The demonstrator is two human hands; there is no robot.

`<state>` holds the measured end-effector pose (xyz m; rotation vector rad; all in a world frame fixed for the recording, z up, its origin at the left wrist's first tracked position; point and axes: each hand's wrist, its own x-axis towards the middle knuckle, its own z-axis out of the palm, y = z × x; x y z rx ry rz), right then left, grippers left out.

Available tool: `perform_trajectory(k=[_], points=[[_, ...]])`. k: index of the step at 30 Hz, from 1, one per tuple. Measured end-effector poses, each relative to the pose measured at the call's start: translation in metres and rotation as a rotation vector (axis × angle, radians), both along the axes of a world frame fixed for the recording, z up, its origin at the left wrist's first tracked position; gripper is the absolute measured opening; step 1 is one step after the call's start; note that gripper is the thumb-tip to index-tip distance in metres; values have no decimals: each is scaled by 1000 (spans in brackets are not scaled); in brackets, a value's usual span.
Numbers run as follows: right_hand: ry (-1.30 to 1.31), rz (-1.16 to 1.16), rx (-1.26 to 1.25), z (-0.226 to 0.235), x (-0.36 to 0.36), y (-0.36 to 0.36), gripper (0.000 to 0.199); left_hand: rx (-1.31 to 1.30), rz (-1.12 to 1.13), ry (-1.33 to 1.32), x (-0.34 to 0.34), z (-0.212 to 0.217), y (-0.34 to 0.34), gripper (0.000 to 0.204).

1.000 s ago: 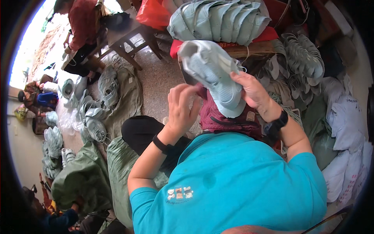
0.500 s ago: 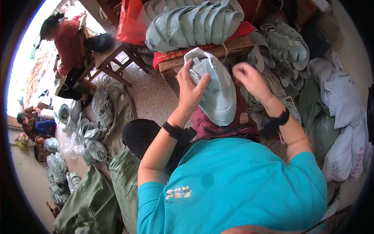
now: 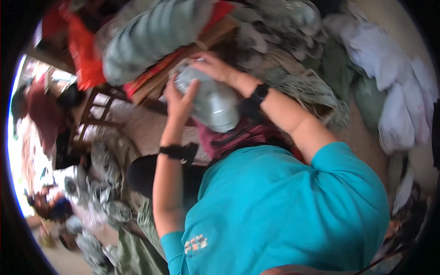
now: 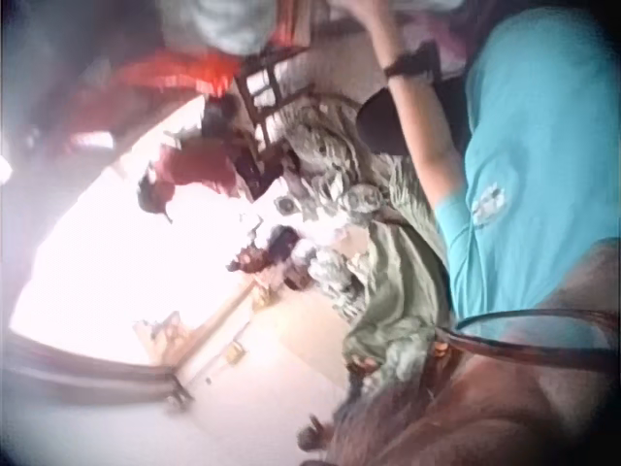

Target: The person sits on the floor and laces a light-colored sneaker by hand, threading the laces through the eyelets and tying a knot. After finishing one shoe, they place it on a stack of similar shoes and then reach into a green sack to retrieve another item.

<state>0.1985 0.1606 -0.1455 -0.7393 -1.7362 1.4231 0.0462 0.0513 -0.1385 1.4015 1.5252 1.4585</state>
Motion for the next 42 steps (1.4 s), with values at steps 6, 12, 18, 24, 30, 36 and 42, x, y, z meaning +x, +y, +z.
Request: perform_trajectory(k=[6,12,18,24,30,36,42], points=[[-192,-199,-152,-49,65,-36,39,-105,49,37,-15,-19,-12,68],[-961,-878,-11,-202,239,-40,28,-130,37,-28,8,8,-17,74],[-1305,-826,174,-176,290,-35,24,-183,84,19,9,12,-22,77],[-1359,-473,434,-171,274,-20,23,-134,223,542,4,26,-39,74],[-447,-206,19,-29,156,-69,22,107,-111,327,50,90,-62,64],[-199,94,629,101,107,-127,8,-250,-623,-161,56,103,-86,45],[-367,-213,619,108,114,-106,4,-391,-492,-240,29,100,-106,18]])
